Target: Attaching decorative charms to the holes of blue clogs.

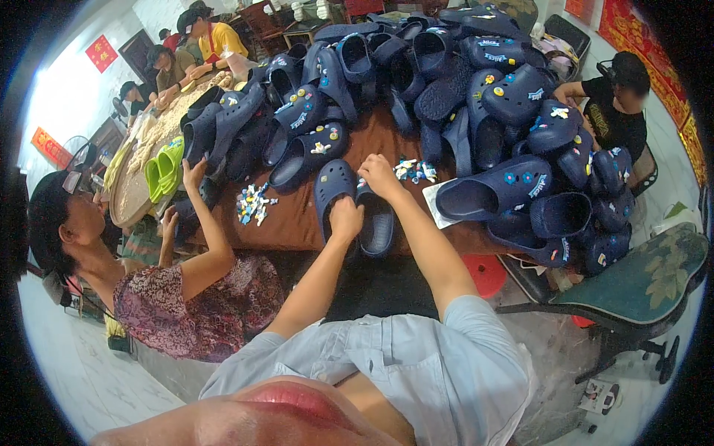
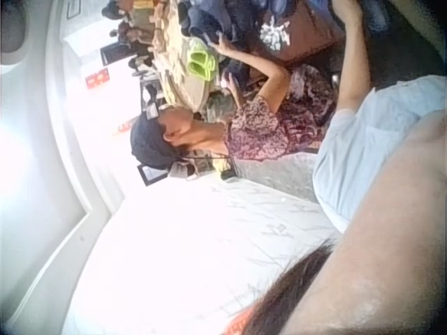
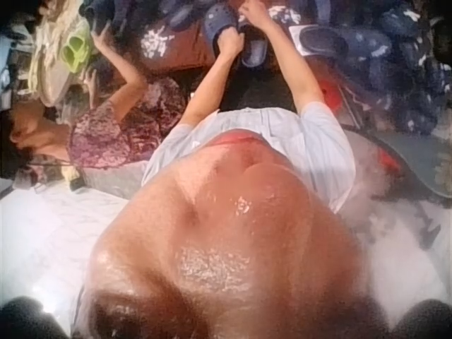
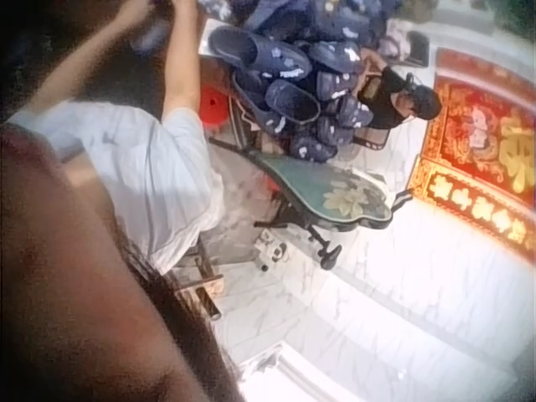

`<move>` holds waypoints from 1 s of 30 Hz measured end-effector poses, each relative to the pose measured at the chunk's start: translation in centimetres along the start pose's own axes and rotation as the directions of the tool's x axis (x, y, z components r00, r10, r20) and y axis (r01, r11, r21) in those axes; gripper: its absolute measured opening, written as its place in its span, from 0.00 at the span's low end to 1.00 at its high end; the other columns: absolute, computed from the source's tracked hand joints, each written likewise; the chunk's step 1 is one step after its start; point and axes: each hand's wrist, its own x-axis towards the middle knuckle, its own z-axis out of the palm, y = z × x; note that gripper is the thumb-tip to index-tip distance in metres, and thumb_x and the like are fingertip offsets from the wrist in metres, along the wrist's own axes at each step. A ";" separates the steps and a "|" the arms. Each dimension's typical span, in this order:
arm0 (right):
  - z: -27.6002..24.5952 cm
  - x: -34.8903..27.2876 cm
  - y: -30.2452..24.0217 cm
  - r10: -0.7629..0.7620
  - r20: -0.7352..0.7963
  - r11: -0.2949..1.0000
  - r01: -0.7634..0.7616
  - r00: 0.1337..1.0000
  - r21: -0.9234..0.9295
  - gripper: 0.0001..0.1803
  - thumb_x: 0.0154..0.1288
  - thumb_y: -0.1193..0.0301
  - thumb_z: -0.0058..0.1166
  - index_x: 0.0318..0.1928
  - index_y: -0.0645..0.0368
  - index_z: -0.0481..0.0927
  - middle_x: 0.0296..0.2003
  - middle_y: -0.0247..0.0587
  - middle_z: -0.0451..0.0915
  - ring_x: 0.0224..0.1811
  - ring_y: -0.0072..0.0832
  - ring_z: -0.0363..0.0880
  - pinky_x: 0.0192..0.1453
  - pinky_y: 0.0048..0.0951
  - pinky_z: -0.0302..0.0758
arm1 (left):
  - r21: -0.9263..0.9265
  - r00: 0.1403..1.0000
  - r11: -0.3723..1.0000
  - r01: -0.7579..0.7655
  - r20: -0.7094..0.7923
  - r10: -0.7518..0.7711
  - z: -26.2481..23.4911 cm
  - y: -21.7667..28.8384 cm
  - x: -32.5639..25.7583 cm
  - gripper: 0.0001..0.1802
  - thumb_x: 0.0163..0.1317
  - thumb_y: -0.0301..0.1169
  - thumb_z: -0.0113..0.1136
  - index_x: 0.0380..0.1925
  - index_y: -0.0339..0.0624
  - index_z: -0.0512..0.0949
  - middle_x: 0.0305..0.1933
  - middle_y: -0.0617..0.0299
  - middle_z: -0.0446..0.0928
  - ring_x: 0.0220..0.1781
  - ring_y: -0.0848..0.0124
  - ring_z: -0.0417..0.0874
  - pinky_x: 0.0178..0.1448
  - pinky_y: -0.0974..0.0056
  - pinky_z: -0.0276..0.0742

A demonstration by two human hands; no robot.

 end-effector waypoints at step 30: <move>0.1 0.0 1.2 0.213 0.092 0.882 -0.232 0.973 0.410 0.08 0.63 0.71 0.53 0.33 0.63 0.74 0.33 0.49 0.76 0.40 0.47 0.75 0.45 0.40 0.70 | 0.008 0.999 1.000 -0.013 -0.029 0.014 0.0 0.2 0.0 0.15 0.56 0.34 0.62 0.31 0.28 0.79 0.36 0.36 0.81 0.42 0.42 0.83 0.50 0.46 0.79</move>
